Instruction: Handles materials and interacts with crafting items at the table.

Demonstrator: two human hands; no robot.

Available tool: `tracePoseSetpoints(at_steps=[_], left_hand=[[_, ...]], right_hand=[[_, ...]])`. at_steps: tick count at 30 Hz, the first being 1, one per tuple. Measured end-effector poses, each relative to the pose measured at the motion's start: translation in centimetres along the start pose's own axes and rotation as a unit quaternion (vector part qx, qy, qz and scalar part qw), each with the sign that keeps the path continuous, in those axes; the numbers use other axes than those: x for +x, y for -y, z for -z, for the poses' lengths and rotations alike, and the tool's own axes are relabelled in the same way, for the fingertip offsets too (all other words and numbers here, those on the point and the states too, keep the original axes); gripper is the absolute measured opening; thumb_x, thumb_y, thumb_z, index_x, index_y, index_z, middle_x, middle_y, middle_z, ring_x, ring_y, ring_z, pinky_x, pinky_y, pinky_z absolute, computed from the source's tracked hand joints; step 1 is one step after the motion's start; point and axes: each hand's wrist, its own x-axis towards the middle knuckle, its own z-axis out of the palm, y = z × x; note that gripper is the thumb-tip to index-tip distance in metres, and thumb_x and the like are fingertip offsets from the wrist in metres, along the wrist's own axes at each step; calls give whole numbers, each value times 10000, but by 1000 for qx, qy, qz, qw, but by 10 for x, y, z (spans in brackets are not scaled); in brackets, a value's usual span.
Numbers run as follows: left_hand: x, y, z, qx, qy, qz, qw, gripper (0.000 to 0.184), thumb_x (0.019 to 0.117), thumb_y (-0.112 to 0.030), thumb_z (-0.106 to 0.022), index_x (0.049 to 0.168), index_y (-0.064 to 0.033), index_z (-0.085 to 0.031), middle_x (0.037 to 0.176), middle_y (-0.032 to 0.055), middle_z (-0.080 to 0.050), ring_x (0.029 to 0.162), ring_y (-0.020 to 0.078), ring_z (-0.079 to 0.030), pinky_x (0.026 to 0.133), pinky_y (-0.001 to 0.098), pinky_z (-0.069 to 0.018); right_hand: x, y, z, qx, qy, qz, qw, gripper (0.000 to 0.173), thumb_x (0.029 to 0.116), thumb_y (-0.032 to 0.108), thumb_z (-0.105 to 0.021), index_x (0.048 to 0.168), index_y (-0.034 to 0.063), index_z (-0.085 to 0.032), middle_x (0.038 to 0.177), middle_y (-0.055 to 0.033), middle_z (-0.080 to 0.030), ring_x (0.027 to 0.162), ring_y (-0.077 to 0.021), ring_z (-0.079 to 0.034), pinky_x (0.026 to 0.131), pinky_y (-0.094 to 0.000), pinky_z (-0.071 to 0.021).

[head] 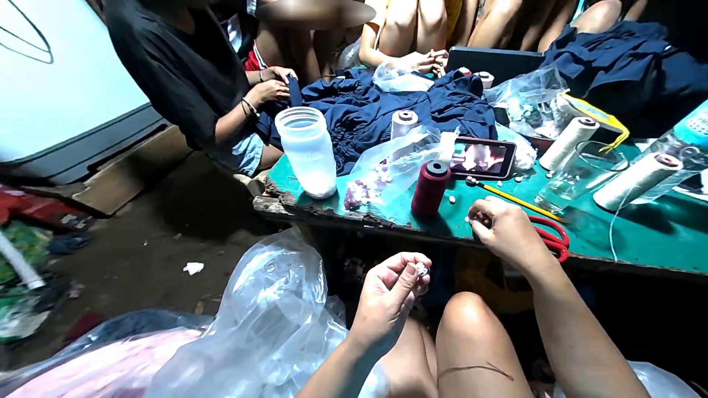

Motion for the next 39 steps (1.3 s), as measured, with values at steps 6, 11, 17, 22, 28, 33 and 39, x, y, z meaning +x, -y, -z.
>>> tracePoseSetpoints(at_steps=[6,11,17,22,28,33,39], left_hand=[[1,-1,2,18,3,-16,1000,148,1034,-58,-542,1044,-33,-688,907,-14,-666,808,39,-628,773,214,-540],[0,-1,3,27,2,-30,999,141,1029,-53,-556,1040,-35,-695,923,-12,-679,829,44,-641,798,225,-552],[-1,4,6,101,0,-129,987,132,1032,-78,-573,1078,-30,-687,991,-15,-689,881,41,-646,823,229,-559],[-4,8,2,162,-2,-212,964,130,1019,-59,-594,1106,-15,-680,1054,-10,-709,938,38,-667,847,227,-572],[-9,6,-4,165,24,-236,957,143,1010,-79,-620,1116,-5,-679,1069,-9,-713,957,27,-670,861,209,-573],[-10,5,-4,175,28,-238,955,140,1014,-82,-615,1113,-2,-675,1062,-10,-711,956,23,-668,858,204,-571],[-11,5,-4,184,26,-241,953,125,999,-59,-630,1100,-2,-677,1044,-15,-711,941,14,-666,843,190,-570]], right_hand=[[12,-3,8,-3,60,32,998,48,883,9,-709,919,40,-710,815,-104,-630,736,-272,-640,664,-513,-543],[19,-2,11,-34,105,47,993,26,922,41,-676,900,29,-672,824,-112,-622,770,-289,-651,679,-533,-544],[-11,28,1,42,-57,105,992,228,985,221,-524,961,31,-647,844,-90,-624,741,-225,-635,635,-432,-546],[-62,107,2,195,-172,242,935,172,1024,183,-541,999,36,-627,867,-68,-609,803,-91,-592,724,-191,-515],[-64,117,-5,151,-200,242,937,176,1010,177,-542,1002,35,-645,855,-70,-613,823,-119,-586,743,-206,-487],[-66,116,-5,165,-196,239,937,178,1021,189,-532,1010,40,-629,867,-62,-602,836,-98,-584,754,-185,-487],[-67,117,-6,166,-195,237,937,201,1026,202,-530,1027,35,-642,869,-67,-605,828,-112,-582,747,-207,-485]])
